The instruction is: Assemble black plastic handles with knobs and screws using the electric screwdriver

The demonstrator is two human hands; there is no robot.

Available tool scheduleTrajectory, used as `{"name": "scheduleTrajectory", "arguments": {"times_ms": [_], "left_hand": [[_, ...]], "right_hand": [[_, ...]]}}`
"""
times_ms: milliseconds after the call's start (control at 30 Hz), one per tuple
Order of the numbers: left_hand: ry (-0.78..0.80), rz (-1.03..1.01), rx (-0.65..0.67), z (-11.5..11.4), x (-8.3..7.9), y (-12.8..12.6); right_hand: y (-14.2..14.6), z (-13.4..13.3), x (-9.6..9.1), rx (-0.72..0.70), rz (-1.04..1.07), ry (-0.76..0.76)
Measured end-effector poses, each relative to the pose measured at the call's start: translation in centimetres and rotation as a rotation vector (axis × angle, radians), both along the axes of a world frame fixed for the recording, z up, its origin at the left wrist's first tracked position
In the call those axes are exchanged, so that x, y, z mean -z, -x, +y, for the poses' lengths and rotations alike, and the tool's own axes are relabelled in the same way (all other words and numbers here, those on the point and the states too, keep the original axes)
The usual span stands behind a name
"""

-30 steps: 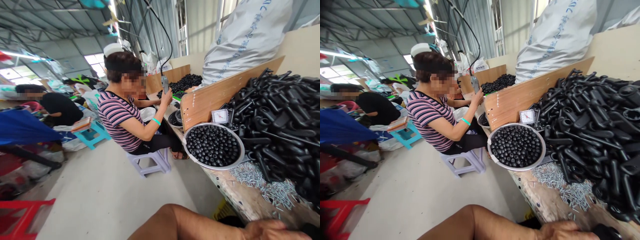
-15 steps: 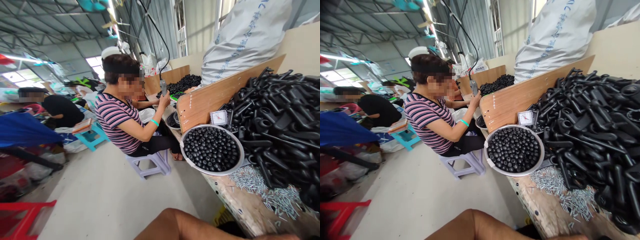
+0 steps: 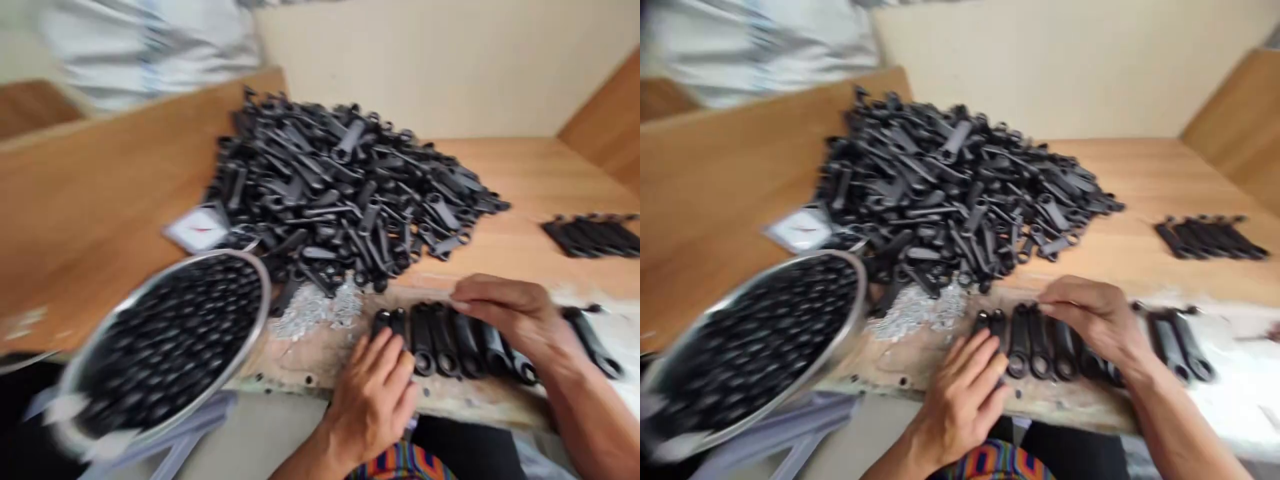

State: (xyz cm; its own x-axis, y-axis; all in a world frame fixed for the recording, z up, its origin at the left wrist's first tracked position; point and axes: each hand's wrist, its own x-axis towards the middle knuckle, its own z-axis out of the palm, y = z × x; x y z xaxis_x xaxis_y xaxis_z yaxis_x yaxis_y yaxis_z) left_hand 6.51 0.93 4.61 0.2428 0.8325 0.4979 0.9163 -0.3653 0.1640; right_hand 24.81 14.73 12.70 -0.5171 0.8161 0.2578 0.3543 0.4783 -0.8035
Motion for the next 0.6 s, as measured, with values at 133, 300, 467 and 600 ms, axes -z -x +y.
{"name": "scheduleTrajectory", "arguments": {"times_ms": [133,300,467,600], "left_hand": [[0.001,-0.143,0.104,0.5,-0.3,0.4],[-0.038,-0.154,0.108,0.3,-0.2,0.3],[-0.035,-0.178,0.122,0.2,0.5,0.5],[-0.016,-0.188,0.109,0.0,1.0,0.3]], "right_hand": [[-0.2,-0.2,1.7,-0.135,0.117,0.135],[1.0,0.3,2.5,-0.215,0.081,-0.084],[1.1,0.7,3.3,-0.160,-0.059,-0.220],[1.3,1.0,3.9,-0.174,-0.084,-0.236]]}}
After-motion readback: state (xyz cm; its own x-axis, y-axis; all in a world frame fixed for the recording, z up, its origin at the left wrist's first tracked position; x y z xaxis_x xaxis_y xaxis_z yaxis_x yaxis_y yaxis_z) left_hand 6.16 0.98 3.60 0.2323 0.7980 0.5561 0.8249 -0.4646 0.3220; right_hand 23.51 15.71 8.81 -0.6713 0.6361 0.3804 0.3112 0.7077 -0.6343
